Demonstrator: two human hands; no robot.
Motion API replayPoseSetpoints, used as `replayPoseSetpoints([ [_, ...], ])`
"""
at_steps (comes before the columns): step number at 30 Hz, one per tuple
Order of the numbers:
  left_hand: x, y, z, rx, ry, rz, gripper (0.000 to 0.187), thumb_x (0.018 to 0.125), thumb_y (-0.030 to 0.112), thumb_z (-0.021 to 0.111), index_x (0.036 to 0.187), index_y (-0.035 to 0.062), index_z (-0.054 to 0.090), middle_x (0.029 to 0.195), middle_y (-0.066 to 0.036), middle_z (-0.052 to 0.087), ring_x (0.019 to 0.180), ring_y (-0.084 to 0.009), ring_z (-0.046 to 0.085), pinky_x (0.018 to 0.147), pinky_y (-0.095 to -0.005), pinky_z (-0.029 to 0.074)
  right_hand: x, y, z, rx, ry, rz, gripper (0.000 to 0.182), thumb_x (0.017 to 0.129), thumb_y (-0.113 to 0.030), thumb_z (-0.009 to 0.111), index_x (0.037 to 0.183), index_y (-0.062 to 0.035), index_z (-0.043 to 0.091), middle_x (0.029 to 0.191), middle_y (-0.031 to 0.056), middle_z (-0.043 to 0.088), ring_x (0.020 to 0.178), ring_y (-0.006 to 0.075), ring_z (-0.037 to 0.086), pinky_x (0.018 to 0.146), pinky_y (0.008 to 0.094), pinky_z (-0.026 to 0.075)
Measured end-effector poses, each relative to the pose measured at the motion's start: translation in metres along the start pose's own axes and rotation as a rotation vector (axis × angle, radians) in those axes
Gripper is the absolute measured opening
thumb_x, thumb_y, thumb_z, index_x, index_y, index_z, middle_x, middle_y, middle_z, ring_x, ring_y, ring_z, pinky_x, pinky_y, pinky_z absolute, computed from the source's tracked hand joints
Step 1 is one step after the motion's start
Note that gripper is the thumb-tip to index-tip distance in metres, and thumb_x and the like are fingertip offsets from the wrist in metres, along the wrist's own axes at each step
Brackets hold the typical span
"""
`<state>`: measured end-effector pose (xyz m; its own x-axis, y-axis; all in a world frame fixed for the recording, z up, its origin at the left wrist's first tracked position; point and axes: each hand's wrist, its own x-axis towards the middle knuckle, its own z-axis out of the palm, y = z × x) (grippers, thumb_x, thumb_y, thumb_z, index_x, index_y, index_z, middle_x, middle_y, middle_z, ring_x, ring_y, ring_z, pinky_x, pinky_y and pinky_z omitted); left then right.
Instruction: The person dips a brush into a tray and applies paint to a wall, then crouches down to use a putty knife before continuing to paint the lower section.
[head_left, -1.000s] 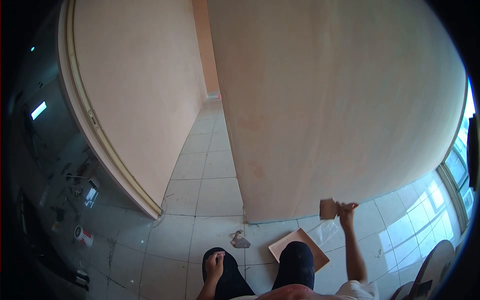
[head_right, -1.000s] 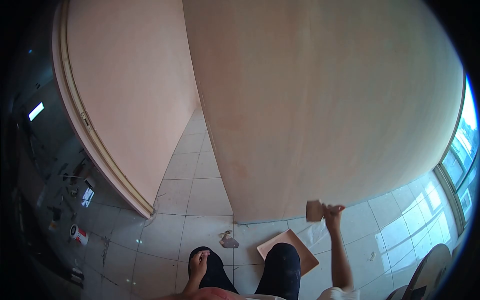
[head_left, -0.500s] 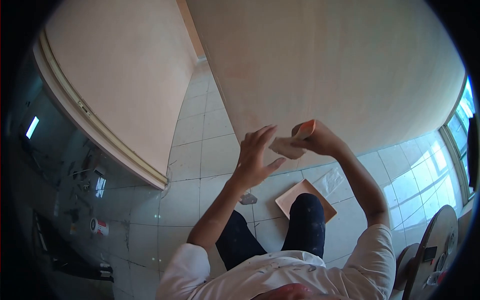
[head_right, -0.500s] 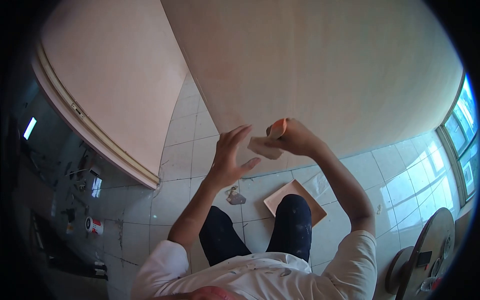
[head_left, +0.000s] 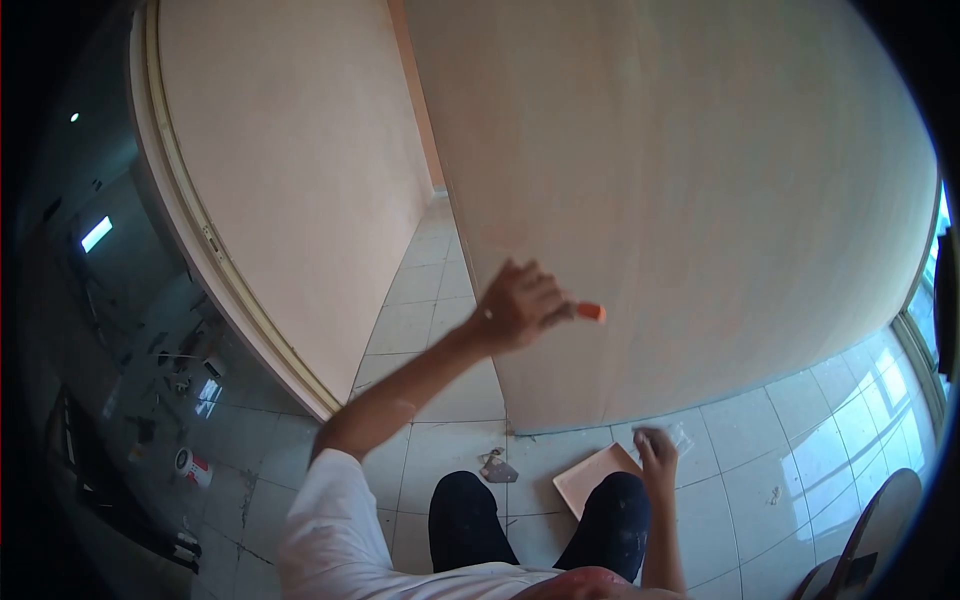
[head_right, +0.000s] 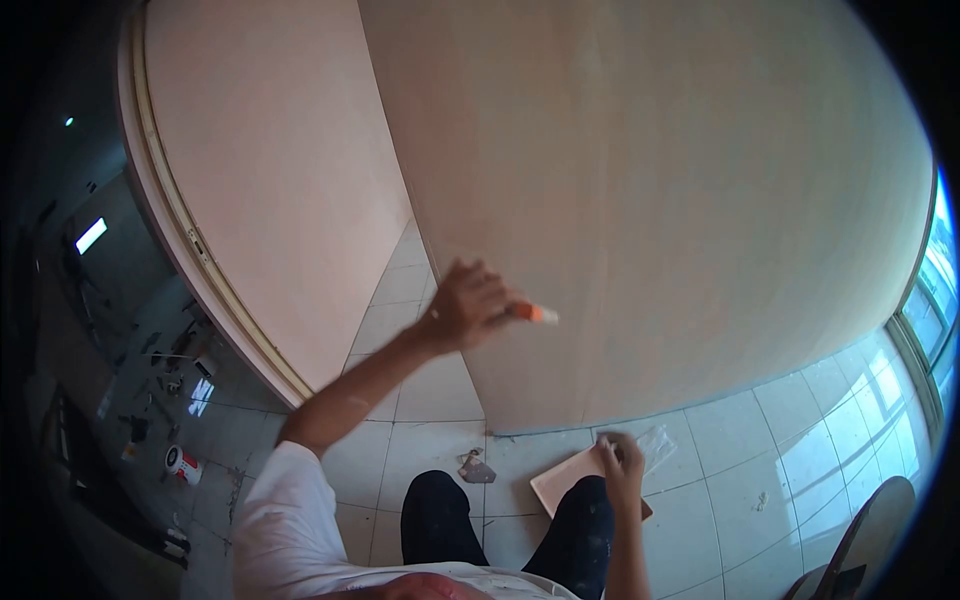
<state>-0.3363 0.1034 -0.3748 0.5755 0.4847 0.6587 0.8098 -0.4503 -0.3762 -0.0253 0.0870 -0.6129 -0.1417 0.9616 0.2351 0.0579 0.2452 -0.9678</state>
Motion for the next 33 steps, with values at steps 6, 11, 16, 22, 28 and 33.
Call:
replayPoseSetpoints([
  [6, 0.103, -0.129, -0.108, 0.468, 0.298, 0.365, 0.033, 0.077, 0.019, 0.079, 0.105, 0.0111, 0.062, 0.094, 0.0, 0.066, 0.084, -0.0182, 0.064, 0.069, -0.034, 0.047, -0.133, 0.092, -0.011, -0.144, 0.116, 0.046, 0.016, 0.089, -0.011, 0.068, 0.084, 0.0044, 0.069, 0.074, 0.011, 0.061, 0.065, 0.0227, 0.058, 0.062, 0.0362, 0.045],
  [11, 0.146, -0.174, -0.137, 0.676, 0.252, 0.356, 0.04, 0.074, 0.013, 0.078, 0.111, 0.0121, 0.065, 0.098, 0.001, 0.067, 0.086, -0.0186, 0.064, 0.072, -0.0334, 0.049, -0.128, 0.081, -0.015, -0.349, 0.124, -0.004, 0.01, 0.085, -0.007, 0.069, 0.084, 0.0024, 0.071, 0.076, 0.0155, 0.062, 0.07, 0.0311, 0.062, 0.064, 0.0386, 0.047],
  [16, 0.185, -0.201, -0.167, 0.818, 0.371, 0.344, 0.034, 0.077, 0.011, 0.072, 0.111, 0.0147, 0.067, 0.104, 0.001, 0.07, 0.093, -0.0191, 0.067, 0.075, -0.0347, 0.053, -0.134, 0.094, -0.023, -0.418, 0.162, -0.022, 0.011, 0.085, -0.009, 0.07, 0.084, 0.0023, 0.071, 0.078, 0.0153, 0.064, 0.072, 0.0325, 0.064, 0.066, 0.0399, 0.049],
  [22, 0.22, -0.218, -0.177, 0.802, 0.291, 0.036, 0.025, 0.085, 0.009, 0.069, 0.111, 0.0074, 0.067, 0.105, -0.009, 0.072, 0.099, -0.0268, 0.068, 0.086, -0.0396, 0.053, -0.141, 0.101, -0.033, -0.452, 0.201, 0.034, 0.014, 0.086, -0.011, 0.068, 0.084, 0.0033, 0.071, 0.08, 0.0174, 0.066, 0.075, 0.0342, 0.065, 0.07, 0.04, 0.05],
  [28, 0.161, -0.149, -0.148, 0.457, -0.085, -0.168, 0.021, 0.089, 0.016, 0.062, 0.109, 0.0145, 0.068, 0.096, -0.011, 0.071, 0.092, -0.0325, 0.068, 0.079, -0.0443, 0.054, -0.143, 0.087, -0.033, -0.378, 0.232, 0.018, 0.013, 0.085, -0.009, 0.067, 0.083, 0.003, 0.071, 0.078, 0.0171, 0.066, 0.073, 0.0327, 0.066, 0.069, 0.0397, 0.051],
  [33, 0.198, -0.193, -0.167, 0.595, 0.011, -0.241, 0.018, 0.089, 0.022, 0.065, 0.104, 0.015, 0.072, 0.097, -0.012, 0.072, 0.094, -0.0339, 0.069, 0.08, -0.0459, 0.055, -0.14, 0.094, -0.032, -0.396, 0.216, 0.022, 0.014, 0.085, -0.009, 0.067, 0.081, 0.0033, 0.071, 0.076, 0.0167, 0.067, 0.072, 0.0318, 0.066, 0.068, 0.0387, 0.051],
])
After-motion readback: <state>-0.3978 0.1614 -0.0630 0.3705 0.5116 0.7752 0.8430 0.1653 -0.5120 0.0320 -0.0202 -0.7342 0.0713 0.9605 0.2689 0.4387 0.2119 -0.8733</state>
